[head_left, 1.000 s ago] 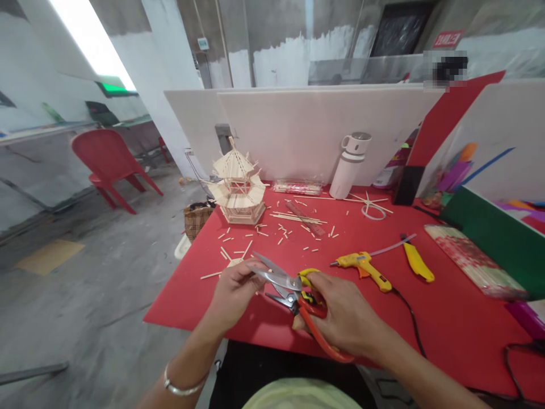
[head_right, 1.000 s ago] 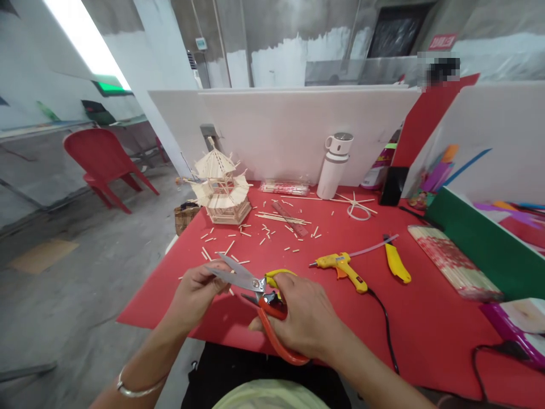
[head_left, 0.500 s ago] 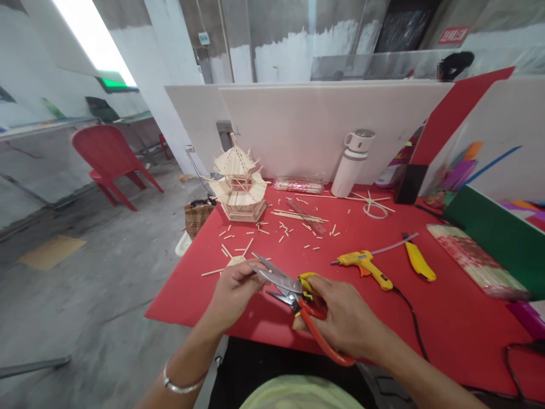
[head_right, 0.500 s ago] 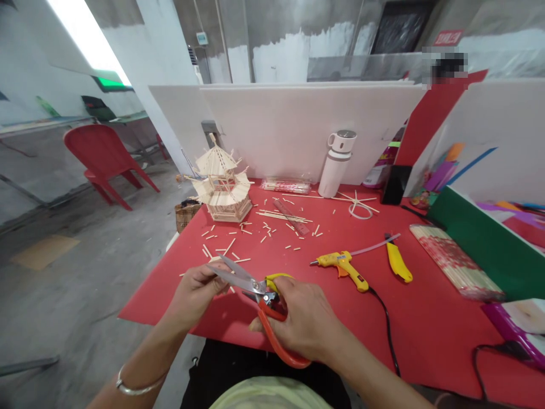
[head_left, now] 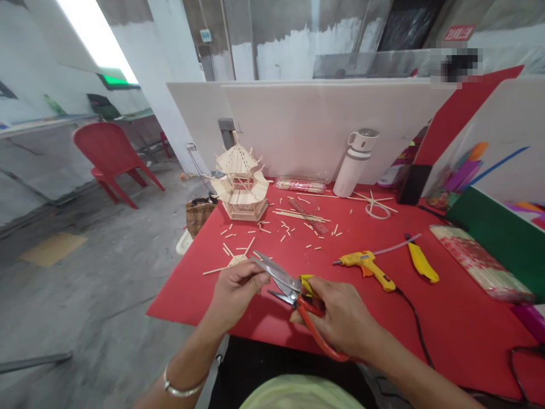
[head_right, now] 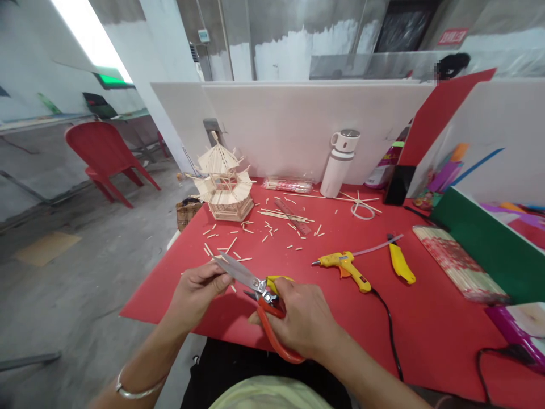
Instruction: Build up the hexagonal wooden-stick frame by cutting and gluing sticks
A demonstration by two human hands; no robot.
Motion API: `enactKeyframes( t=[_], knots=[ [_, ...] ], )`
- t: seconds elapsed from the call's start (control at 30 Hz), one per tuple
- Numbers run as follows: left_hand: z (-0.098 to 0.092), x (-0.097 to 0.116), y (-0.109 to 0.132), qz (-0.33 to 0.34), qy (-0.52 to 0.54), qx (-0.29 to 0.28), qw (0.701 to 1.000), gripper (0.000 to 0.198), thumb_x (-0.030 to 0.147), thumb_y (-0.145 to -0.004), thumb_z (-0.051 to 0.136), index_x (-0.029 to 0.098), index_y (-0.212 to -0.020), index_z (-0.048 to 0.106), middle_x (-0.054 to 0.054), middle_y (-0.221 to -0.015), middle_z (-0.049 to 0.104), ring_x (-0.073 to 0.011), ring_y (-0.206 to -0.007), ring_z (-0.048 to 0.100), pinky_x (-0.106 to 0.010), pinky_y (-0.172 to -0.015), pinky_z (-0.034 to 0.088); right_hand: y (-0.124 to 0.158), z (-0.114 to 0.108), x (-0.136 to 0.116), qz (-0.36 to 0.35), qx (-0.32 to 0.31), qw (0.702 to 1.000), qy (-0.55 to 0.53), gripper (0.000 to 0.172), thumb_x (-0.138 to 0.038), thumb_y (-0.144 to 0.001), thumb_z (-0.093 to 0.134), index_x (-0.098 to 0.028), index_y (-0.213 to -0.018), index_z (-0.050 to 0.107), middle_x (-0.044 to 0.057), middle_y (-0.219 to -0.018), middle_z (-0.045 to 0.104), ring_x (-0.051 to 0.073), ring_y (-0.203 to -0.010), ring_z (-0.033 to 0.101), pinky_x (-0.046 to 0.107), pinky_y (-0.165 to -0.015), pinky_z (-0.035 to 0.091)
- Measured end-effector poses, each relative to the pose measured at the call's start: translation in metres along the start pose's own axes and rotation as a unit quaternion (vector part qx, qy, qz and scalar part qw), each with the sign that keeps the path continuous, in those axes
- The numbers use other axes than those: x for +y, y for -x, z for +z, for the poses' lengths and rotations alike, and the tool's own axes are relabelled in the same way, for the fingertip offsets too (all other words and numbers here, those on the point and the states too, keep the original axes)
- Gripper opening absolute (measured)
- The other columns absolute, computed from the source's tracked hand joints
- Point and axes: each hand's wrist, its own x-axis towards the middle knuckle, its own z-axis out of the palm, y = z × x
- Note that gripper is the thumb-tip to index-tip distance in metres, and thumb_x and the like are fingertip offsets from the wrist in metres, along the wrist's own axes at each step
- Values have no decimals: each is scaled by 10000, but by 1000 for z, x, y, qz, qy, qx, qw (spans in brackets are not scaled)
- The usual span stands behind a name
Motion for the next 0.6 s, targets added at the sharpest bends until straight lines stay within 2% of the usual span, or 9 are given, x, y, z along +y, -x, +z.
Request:
enactKeyframes(
  t=[0.23,0.37,0.6],
  knots=[
    [0,3,0,11,-15,3,1000,189,297,-808,682,158,-690,730,-51,-712,659,-136,-645,549,-234,-582,449,-2,-3,-1,-6,0,1000,-6,363,-510,-749,719,-230,-891,537,-5,-804,637,156,-655,528,252,-586,269],
    [-1,2,-1,14,-18,-6,1000,205,292,-799,676,156,-648,701,-37,-673,639,-122,-603,542,-228,-574,449,-2,-3,-1,-5,-8,1000,-7,361,-510,-746,726,-228,-881,545,-16,-766,619,150,-642,511,253,-583,257],
    [0,-2,1,17,3,-12,1000,216,317,-824,671,154,-686,703,-44,-703,642,-124,-616,541,-226,-566,446,0,-3,-3,-1,-16,1000,-22,272,-409,-757,707,-228,-815,511,-35,-719,583,126,-602,469,250,-559,241]
  ],
)
